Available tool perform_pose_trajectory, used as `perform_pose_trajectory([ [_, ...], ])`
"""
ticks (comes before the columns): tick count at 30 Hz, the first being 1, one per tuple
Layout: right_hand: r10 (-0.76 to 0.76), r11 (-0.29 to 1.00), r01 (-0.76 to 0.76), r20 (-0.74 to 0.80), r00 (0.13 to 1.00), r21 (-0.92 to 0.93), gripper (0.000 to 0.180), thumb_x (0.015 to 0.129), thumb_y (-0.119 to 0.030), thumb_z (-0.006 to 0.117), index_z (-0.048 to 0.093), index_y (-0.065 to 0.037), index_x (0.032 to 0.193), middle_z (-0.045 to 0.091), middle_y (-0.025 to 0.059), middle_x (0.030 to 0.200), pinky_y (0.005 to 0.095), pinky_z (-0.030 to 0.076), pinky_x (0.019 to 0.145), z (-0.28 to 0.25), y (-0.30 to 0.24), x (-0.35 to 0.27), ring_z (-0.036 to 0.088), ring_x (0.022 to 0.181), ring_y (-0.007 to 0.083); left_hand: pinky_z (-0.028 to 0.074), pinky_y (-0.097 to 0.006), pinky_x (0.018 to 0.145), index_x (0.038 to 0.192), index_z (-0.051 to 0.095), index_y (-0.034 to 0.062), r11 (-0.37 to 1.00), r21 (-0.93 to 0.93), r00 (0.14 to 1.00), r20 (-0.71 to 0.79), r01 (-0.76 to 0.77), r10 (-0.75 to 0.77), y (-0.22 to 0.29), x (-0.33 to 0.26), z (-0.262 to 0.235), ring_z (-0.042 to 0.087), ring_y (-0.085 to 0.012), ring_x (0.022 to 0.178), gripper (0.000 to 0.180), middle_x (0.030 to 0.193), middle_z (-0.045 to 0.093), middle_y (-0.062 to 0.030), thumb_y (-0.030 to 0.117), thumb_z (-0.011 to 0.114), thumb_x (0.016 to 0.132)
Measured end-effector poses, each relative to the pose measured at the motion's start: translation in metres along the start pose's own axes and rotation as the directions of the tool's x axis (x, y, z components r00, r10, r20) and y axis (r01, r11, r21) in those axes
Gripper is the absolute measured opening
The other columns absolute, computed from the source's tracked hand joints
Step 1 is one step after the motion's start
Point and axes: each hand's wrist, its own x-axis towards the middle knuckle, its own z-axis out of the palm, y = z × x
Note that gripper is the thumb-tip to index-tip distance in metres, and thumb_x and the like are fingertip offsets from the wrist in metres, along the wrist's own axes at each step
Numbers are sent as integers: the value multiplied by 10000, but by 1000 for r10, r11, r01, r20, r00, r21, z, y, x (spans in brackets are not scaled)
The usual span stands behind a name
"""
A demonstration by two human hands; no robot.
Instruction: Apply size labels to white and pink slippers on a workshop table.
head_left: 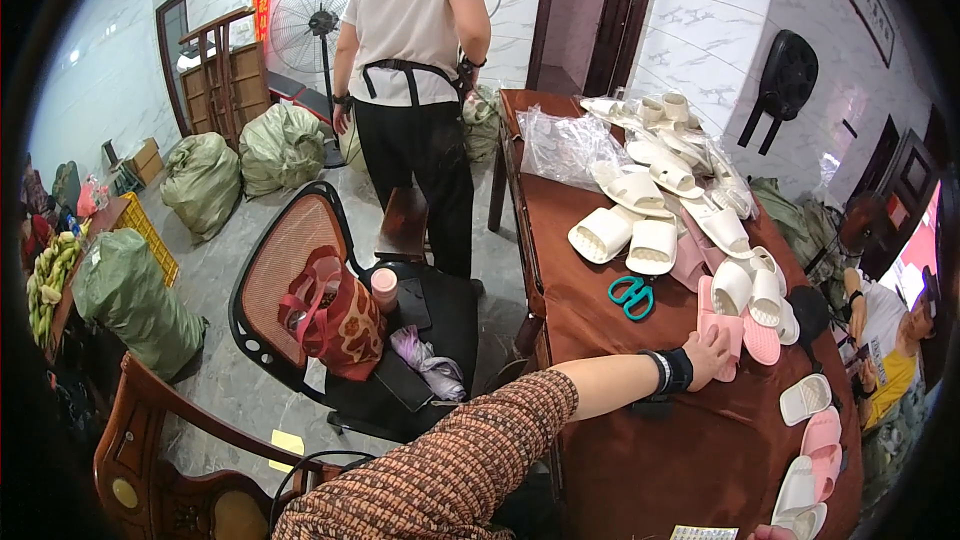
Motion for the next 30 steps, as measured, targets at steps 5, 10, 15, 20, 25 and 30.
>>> perform_pose_trajectory([
  [5, 9, 1000, -9, 14, 1000, 10, 598, 993, -410, 563, 568, 132, 1244, 659, 215, 1175, 366, 468, 994, 0, 1, 2, 633, 1089, 286, 433, -513, 858, 1312, 535, 80, 1000, -10, 997, 75, 15, -14, 0, 2, 1, 371, -411, 1336, 545, 1448, 354, -213, 201, 648, 792],
  [10, 17, 999, -16, -20, 1000, 34, 610, 993, -419, 557, 569, 139, 1237, 663, 218, 1162, 367, 470, 992, 3, 4, 1, 636, 1082, 291, 431, -545, 861, 1341, 522, 74, 999, -30, 991, 136, 18, -14, -3, 5, 1, 334, -423, 1364, 572, 1486, 314, -237, 231, 644, 805],
  [15, 9, 999, -10, -22, 1000, -37, 645, 984, -466, 548, 585, 134, 1221, 678, 208, 1132, 366, 492, 962, 3, -1, 5, 652, 1044, 283, 432, -527, 868, 1334, 525, 95, 999, -20, 992, 119, 32, -29, 0, 4, 0, 315, -399, 1379, 562, 1473, 333, -221, 198, 647, 795],
  [20, 14, 995, -11, 37, 999, -102, 590, 1004, -434, 522, 599, 110, 1217, 678, 207, 1141, 362, 503, 943, -2, -11, 11, 656, 1044, 284, 438, -530, 861, 1380, 507, 129, 999, 10, 983, 180, 32, -33, 0, 5, -5, 328, -404, 1369, 578, 1495, 319, -214, 202, 627, 820],
  [25, 42, 997, -41, 20, 999, -62, 548, 1020, -399, 483, 599, 97, 1224, 670, 208, 1161, 367, 492, 963, 1, -3, 4, 643, 1078, 290, 438, -530, 862, 1381, 508, 129, 999, -17, 983, 180, 29, -25, 1, 4, -9, 329, -403, 1371, 584, 1501, 316, -213, 197, 635, 815],
  [30, 140, 990, -140, 11, 990, -27, 576, 985, -423, 535, 592, 89, 1244, 659, 195, 1179, 366, 463, 1003, 0, -12, 5, 618, 1109, 286, 434, -523, 869, 1377, 515, 125, 1000, 8, 982, 184, 28, -29, 2, 4, -6, 327, -401, 1372, 602, 1502, 315, -213, 195, 661, 797],
])
